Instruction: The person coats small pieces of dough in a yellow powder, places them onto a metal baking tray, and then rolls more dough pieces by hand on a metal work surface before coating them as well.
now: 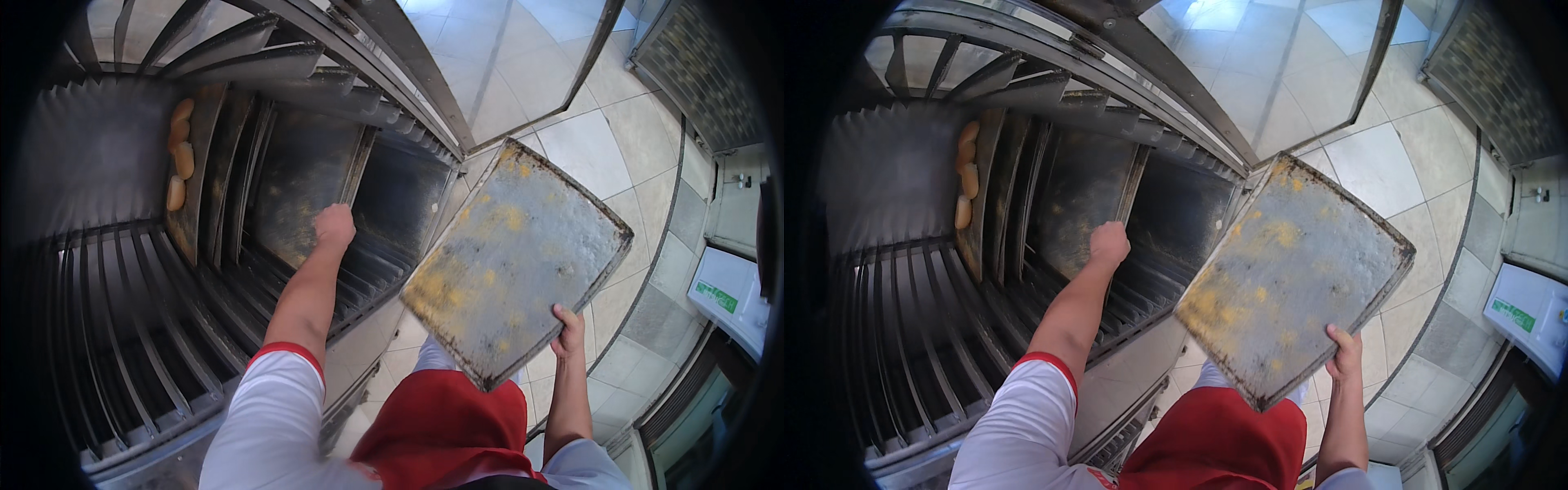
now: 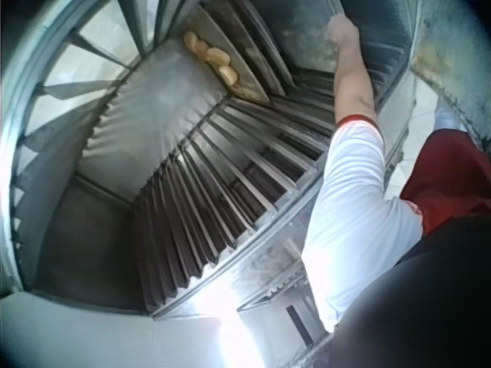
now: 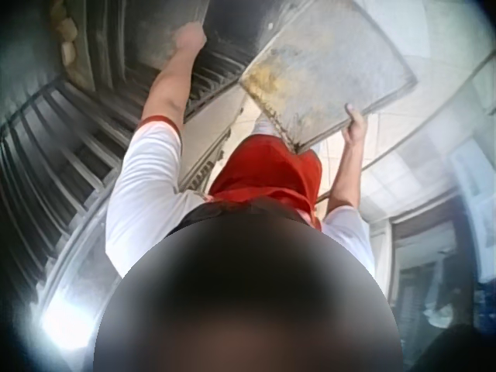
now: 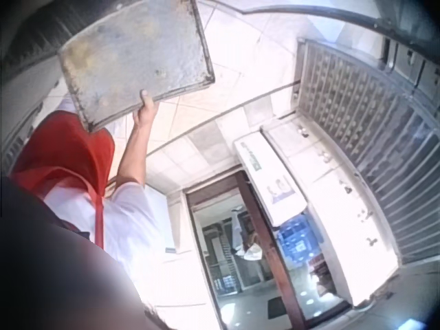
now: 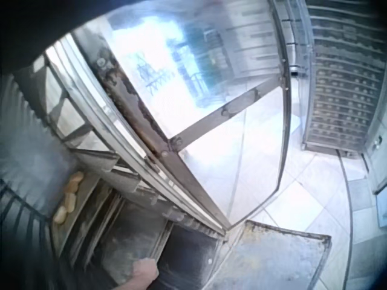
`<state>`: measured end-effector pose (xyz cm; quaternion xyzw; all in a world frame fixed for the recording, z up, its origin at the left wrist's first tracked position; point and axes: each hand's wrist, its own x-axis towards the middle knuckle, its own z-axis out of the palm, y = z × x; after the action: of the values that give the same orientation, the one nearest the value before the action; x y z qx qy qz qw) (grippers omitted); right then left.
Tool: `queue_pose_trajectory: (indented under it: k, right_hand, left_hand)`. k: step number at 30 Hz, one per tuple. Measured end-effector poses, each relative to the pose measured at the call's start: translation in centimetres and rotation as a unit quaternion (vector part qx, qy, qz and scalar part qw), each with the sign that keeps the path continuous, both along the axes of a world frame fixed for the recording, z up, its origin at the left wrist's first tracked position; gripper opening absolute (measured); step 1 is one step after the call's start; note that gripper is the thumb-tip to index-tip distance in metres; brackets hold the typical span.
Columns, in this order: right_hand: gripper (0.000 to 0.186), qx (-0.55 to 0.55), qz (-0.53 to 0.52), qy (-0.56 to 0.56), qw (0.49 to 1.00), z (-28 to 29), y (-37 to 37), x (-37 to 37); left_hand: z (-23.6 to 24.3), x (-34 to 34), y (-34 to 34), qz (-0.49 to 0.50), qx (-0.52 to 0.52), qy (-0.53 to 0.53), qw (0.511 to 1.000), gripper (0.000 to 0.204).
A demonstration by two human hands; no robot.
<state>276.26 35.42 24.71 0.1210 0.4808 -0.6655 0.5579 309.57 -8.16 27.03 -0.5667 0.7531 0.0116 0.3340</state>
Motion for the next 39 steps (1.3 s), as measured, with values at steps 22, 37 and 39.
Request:
queue_pose_trajectory:
  k: [22,37,39]
  right_hand:
    - [0.062,-0.072,-0.007,-0.134,0.988,-10.5,-8.7,7.2]
    - [0.063,-0.057,-0.005,-0.149,0.987,-10.8,-8.4,8.0]
    - [0.070,-0.077,0.012,-0.177,0.981,-10.6,-8.5,7.7]
  left_hand:
    - [-1.9,13.0,-18.2,0.362,-0.048,0.280,0.888,0.097]
    - [-4.7,8.4,-13.7,0.393,0.029,0.380,0.837,0.091]
    - [-5.1,9.0,-12.9,0.398,0.073,0.384,0.830,0.093]
